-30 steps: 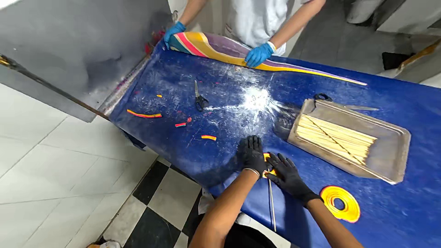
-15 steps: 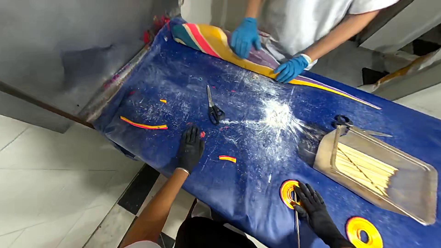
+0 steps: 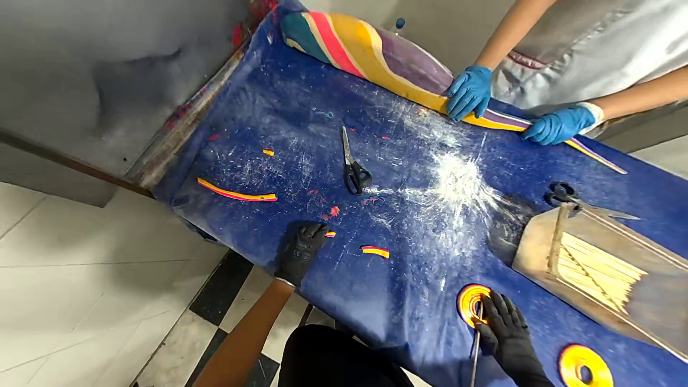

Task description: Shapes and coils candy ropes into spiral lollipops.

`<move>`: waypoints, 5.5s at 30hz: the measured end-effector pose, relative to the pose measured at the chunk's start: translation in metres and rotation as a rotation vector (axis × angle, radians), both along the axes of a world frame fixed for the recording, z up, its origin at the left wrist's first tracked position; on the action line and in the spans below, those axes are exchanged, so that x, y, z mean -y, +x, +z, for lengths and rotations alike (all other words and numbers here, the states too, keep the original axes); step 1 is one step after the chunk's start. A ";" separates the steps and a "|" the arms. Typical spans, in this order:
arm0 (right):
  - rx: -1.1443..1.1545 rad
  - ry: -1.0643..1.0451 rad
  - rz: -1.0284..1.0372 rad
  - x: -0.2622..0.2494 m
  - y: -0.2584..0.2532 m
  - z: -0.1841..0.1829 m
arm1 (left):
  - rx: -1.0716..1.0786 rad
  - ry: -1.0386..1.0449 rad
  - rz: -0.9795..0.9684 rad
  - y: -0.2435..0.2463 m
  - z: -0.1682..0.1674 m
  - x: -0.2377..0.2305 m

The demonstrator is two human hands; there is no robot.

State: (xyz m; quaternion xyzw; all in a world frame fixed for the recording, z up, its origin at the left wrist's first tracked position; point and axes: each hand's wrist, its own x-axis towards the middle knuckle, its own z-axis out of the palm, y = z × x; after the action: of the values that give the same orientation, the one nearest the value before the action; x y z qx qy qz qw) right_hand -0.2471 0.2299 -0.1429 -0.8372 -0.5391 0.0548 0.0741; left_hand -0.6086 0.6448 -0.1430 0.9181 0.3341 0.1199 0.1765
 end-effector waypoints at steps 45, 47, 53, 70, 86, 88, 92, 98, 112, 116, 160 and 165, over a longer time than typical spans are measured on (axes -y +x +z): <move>-0.178 -0.287 -0.365 -0.522 -0.139 0.064 | -0.343 -0.034 -0.407 -0.085 0.033 -0.256; -0.353 -0.051 -0.410 -0.517 -0.163 0.086 | -0.159 -0.197 -0.215 -0.086 0.052 -0.246; -0.878 0.221 0.036 -0.424 -0.350 0.127 | 0.743 -1.351 0.199 -0.054 0.137 -0.149; -1.542 -0.071 -0.128 -0.398 -0.405 0.098 | 0.043 -0.110 0.008 -0.119 0.047 -0.215; -1.706 -0.064 -0.257 -0.437 -0.393 0.069 | 0.083 -0.301 -0.126 -0.129 0.035 -0.261; -1.378 -0.051 -0.343 -0.438 -0.399 0.077 | 0.067 -0.293 -0.112 -0.131 0.031 -0.260; -1.184 0.026 -0.462 -0.434 -0.407 0.060 | 0.090 -0.266 -0.100 -0.131 0.023 -0.258; -1.640 0.068 -0.482 -0.426 -0.428 0.074 | 0.130 -0.272 -0.106 -0.133 0.018 -0.258; -1.730 0.014 -0.342 -0.481 -0.394 0.061 | 0.118 -0.464 -0.150 -0.140 0.036 -0.264; -1.617 0.018 -0.454 -0.477 -0.401 0.061 | 0.054 -0.425 -0.125 -0.146 0.037 -0.270; -1.561 -0.053 -0.475 -0.412 -0.344 0.072 | -0.223 0.044 -0.516 -0.059 0.040 -0.203; -1.365 -0.008 -0.556 -0.417 -0.352 0.059 | -0.154 0.074 -0.475 -0.060 0.038 -0.207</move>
State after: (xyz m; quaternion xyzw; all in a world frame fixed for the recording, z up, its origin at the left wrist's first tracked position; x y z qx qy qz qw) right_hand -0.5995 0.6468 -0.0843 -0.7229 -0.1408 0.5446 0.4013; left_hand -0.6684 0.8513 -0.1049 0.9831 0.1169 0.0170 0.1398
